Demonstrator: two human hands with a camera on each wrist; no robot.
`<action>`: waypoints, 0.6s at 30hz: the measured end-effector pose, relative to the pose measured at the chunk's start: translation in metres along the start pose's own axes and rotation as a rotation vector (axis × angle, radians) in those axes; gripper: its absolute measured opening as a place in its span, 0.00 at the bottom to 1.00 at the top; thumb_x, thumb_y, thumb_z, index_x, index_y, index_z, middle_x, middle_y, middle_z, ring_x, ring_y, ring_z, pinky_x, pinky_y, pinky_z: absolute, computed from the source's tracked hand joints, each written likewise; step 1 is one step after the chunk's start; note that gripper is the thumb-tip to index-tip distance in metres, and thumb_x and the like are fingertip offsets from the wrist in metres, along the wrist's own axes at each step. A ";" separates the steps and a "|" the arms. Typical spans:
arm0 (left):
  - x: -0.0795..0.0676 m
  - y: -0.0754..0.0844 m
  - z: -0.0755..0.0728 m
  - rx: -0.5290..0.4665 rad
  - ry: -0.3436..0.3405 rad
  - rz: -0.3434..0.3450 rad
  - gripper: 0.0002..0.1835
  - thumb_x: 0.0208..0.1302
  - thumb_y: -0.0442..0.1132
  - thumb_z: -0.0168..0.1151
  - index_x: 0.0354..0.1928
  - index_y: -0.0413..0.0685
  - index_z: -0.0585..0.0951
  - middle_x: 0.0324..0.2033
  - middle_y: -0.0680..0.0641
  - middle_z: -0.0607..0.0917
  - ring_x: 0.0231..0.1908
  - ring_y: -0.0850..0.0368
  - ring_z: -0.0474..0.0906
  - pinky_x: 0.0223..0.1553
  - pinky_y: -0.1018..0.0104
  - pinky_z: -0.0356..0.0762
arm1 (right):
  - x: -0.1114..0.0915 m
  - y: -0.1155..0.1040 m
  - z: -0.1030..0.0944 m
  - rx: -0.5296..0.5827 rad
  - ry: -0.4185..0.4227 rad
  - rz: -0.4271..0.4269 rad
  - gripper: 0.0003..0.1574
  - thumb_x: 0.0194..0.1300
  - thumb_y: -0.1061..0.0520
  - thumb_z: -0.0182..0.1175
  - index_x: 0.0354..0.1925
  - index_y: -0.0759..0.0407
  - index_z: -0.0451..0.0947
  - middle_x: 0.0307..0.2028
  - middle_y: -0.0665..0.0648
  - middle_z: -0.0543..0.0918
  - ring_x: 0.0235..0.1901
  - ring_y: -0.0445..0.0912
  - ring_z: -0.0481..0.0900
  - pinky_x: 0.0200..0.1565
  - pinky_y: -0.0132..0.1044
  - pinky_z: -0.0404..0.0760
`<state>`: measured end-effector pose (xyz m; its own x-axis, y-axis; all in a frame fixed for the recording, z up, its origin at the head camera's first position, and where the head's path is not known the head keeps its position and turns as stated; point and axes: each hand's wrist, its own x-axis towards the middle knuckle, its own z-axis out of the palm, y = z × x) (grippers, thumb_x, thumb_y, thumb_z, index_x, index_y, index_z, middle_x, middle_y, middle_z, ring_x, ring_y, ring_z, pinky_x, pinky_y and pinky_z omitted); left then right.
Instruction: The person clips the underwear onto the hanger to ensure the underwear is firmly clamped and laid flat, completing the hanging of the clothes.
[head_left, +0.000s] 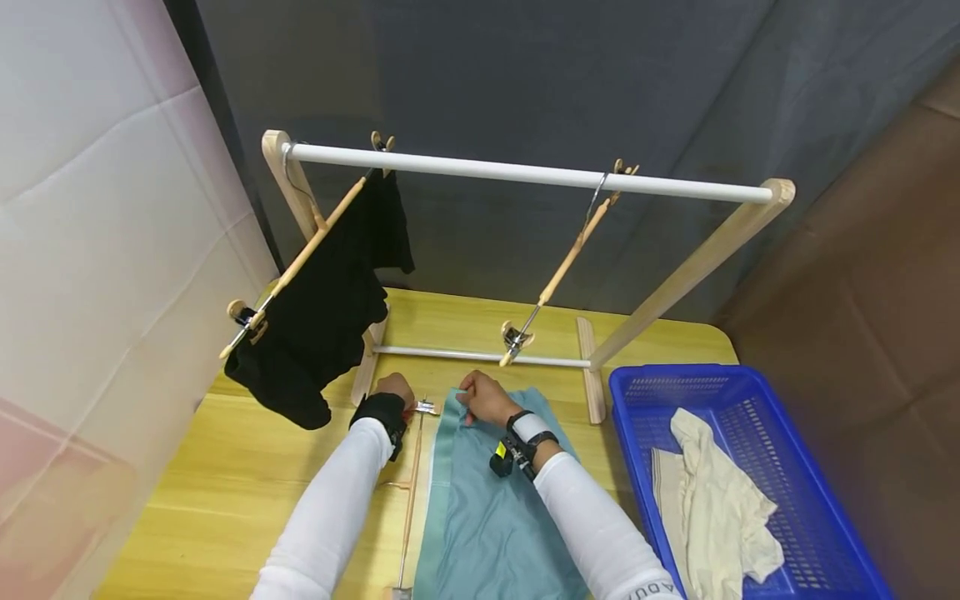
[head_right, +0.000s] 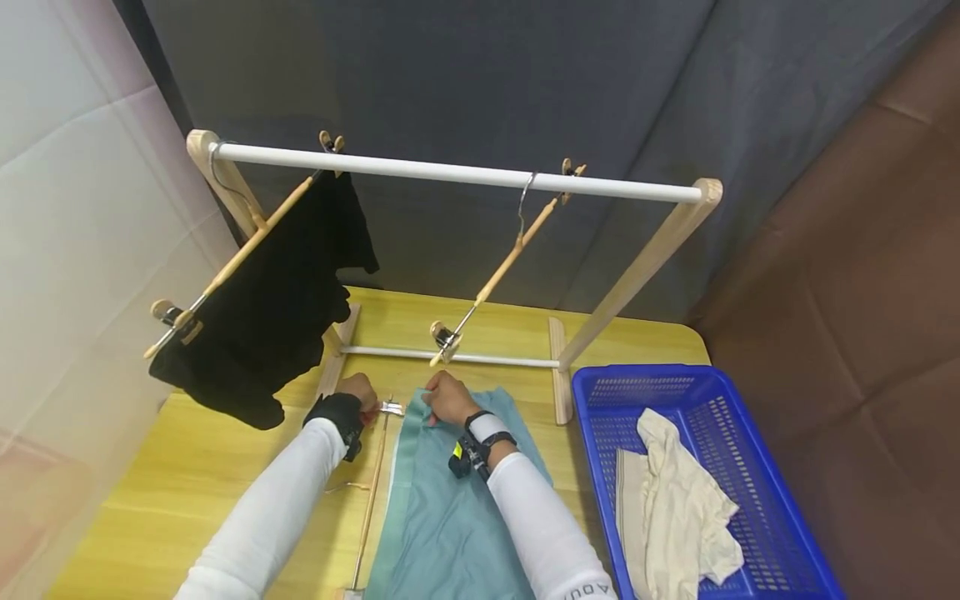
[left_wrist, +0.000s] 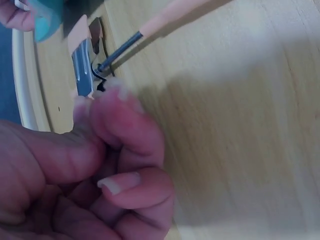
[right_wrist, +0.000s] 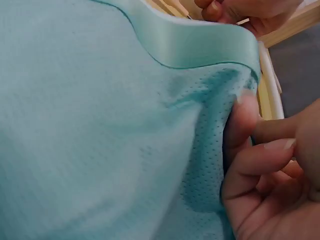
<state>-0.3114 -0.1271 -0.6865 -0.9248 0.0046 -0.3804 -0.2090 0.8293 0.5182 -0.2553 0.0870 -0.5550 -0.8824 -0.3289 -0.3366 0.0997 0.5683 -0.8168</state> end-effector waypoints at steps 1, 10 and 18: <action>-0.022 0.013 -0.015 -0.031 -0.013 0.001 0.11 0.53 0.38 0.69 0.23 0.37 0.81 0.20 0.43 0.80 0.19 0.54 0.76 0.23 0.65 0.75 | 0.000 0.002 0.000 0.017 -0.013 0.008 0.12 0.70 0.63 0.55 0.49 0.67 0.70 0.26 0.57 0.73 0.16 0.43 0.76 0.26 0.36 0.77; -0.009 0.003 -0.011 0.017 -0.030 0.010 0.10 0.56 0.36 0.64 0.21 0.38 0.80 0.18 0.44 0.79 0.18 0.52 0.76 0.26 0.65 0.74 | -0.002 0.003 0.003 -0.001 0.006 0.060 0.16 0.60 0.59 0.67 0.46 0.65 0.81 0.22 0.56 0.83 0.16 0.43 0.80 0.28 0.36 0.80; 0.089 -0.063 0.063 0.048 -0.037 -0.047 0.12 0.60 0.41 0.61 0.23 0.42 0.81 0.20 0.46 0.79 0.19 0.52 0.76 0.25 0.62 0.73 | 0.004 -0.003 0.004 -0.088 0.052 0.130 0.15 0.54 0.57 0.73 0.37 0.64 0.82 0.16 0.55 0.81 0.11 0.40 0.76 0.22 0.33 0.77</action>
<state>-0.3608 -0.1435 -0.8008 -0.9017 -0.0152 -0.4321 -0.2359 0.8548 0.4622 -0.2577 0.0808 -0.5554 -0.8875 -0.2104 -0.4100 0.1758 0.6678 -0.7233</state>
